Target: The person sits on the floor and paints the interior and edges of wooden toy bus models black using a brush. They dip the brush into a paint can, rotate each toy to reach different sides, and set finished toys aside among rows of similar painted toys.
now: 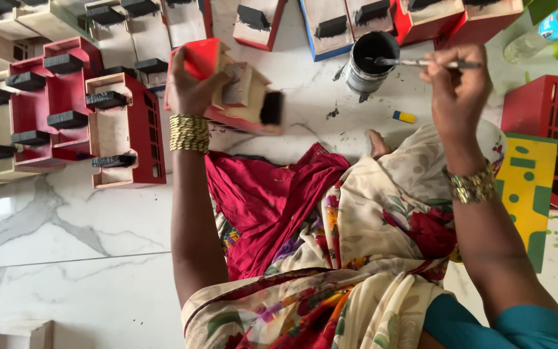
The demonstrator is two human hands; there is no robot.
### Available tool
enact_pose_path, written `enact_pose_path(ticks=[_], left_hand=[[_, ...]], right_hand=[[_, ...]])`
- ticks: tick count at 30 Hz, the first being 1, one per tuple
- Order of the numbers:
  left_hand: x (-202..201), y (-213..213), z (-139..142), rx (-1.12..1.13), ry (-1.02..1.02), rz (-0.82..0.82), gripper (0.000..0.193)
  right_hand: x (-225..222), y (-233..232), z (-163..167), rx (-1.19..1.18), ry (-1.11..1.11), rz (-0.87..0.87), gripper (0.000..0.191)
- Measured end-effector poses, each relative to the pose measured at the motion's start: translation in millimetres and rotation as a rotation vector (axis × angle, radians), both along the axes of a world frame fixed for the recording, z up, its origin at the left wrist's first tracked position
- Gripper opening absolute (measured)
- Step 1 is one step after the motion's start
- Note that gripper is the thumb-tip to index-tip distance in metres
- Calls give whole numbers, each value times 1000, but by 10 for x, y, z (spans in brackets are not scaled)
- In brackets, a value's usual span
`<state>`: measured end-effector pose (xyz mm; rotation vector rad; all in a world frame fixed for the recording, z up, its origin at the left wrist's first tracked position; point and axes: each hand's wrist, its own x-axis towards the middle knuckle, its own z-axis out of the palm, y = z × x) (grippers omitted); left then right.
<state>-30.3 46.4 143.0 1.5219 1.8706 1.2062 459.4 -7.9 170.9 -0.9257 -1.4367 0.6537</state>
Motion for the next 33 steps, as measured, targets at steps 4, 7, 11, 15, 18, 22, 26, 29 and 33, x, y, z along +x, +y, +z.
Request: enact_pose_path(ticks=[4,7,11,15,18,22,26,29,33], left_hand=[[249,53,94,-74,492,59,117],[268,142,150,-136,469,38,122],[450,264,213,-75,498,17,120],[749,373,226,-333,580,16,94],[830,405,251,-184,574,76,87],[837,323,285,-228,527,95,85],[779,250,324,-310,494,46,89],[729,249,322,-227,523,-24,97],[682,258,249,-258,514,-30,100]], right_hand=[[159,498,-321,-171,-36,-7,11],[182,647,-509,-248,-142,-76,8],[130,845,-659,-216,-134,-135,9],[75,978,-800,-203,-293,-224,13],[1,1048,-913,-251,-435,-291,13],[-126,1137,-1008,-88,-529,-260,14],[-251,1186,-1060,-164,-519,-207,7],[-313,1208,-1101,-167,-570,-182,6],[-336,1220,-1163,-204,-723,-172,9]])
